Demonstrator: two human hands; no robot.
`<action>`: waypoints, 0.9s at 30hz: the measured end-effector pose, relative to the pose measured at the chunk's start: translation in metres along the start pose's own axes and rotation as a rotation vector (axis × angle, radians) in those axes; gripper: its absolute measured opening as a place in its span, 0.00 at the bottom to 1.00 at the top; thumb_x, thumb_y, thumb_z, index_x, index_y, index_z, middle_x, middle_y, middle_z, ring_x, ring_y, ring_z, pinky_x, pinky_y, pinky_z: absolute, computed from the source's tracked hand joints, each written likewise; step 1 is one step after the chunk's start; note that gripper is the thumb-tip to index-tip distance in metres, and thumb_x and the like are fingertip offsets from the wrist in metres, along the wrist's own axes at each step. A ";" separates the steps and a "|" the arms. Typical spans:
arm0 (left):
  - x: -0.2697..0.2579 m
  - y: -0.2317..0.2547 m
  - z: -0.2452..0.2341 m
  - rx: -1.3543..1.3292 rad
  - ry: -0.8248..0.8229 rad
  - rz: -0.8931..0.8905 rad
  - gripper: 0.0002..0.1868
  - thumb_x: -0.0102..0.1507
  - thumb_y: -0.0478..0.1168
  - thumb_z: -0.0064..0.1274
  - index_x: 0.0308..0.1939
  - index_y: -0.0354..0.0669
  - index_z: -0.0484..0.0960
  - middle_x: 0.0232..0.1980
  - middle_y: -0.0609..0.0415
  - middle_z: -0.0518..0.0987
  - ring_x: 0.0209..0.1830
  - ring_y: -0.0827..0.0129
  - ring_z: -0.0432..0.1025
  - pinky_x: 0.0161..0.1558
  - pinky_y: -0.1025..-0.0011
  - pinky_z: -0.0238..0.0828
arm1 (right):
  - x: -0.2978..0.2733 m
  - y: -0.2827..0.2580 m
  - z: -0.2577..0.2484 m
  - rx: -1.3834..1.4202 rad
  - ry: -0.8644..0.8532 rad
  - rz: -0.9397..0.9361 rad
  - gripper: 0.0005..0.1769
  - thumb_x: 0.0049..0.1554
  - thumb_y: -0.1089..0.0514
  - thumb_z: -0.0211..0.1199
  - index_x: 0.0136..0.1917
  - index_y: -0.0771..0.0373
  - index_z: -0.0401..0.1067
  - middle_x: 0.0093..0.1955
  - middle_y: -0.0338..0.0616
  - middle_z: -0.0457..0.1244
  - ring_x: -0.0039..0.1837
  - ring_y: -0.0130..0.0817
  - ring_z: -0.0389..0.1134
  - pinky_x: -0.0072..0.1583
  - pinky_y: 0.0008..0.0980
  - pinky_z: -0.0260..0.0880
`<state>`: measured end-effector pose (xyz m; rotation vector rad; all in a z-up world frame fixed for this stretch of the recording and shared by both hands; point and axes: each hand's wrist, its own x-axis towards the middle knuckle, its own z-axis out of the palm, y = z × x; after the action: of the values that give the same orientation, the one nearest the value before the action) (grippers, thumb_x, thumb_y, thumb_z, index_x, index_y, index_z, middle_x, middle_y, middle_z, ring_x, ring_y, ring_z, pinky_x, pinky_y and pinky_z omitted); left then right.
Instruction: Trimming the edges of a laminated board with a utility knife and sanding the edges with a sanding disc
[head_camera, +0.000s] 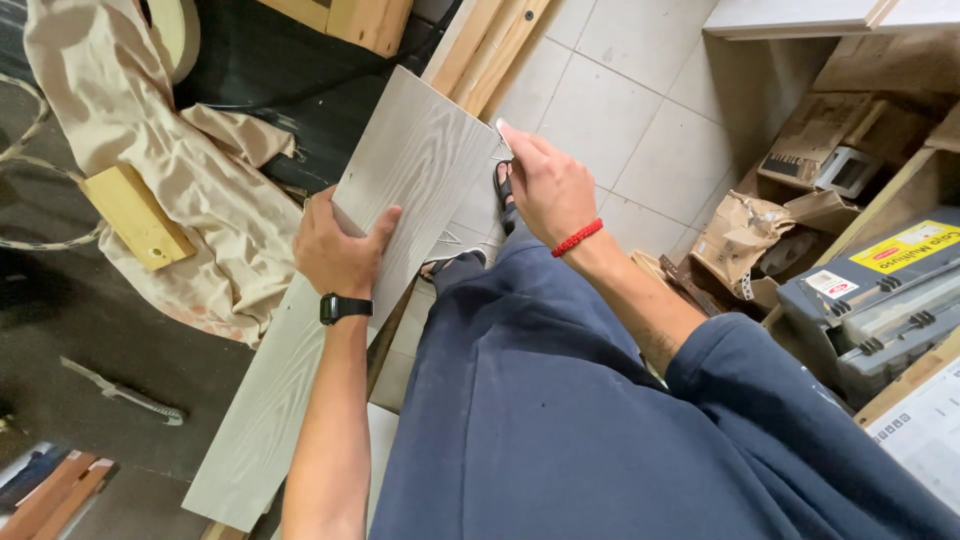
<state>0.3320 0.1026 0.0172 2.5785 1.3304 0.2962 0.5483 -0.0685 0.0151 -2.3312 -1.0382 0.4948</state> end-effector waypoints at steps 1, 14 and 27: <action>0.000 0.000 0.000 -0.007 -0.004 -0.008 0.47 0.50 0.85 0.50 0.50 0.50 0.76 0.39 0.54 0.78 0.40 0.55 0.77 0.44 0.60 0.73 | 0.001 0.002 0.003 -0.019 0.005 -0.009 0.23 0.57 0.58 0.57 0.66 0.46 0.69 0.58 0.35 0.67 0.54 0.46 0.71 0.51 0.47 0.73; -0.002 0.002 0.001 -0.022 0.010 -0.018 0.47 0.49 0.85 0.51 0.49 0.49 0.76 0.39 0.54 0.78 0.38 0.55 0.77 0.42 0.59 0.73 | 0.004 -0.001 -0.005 -0.148 -0.093 0.037 0.19 0.56 0.52 0.58 0.62 0.43 0.70 0.57 0.29 0.66 0.51 0.43 0.72 0.49 0.47 0.74; 0.003 0.018 -0.013 -0.043 0.002 0.023 0.42 0.55 0.77 0.47 0.46 0.41 0.75 0.41 0.52 0.78 0.41 0.53 0.74 0.41 0.52 0.68 | 0.023 -0.007 -0.014 0.003 -0.158 -0.022 0.20 0.54 0.66 0.51 0.57 0.58 0.73 0.49 0.48 0.69 0.42 0.56 0.68 0.39 0.52 0.67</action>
<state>0.3436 0.0963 0.0354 2.5599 1.2814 0.3274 0.5656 -0.0515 0.0279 -2.3056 -1.1324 0.6801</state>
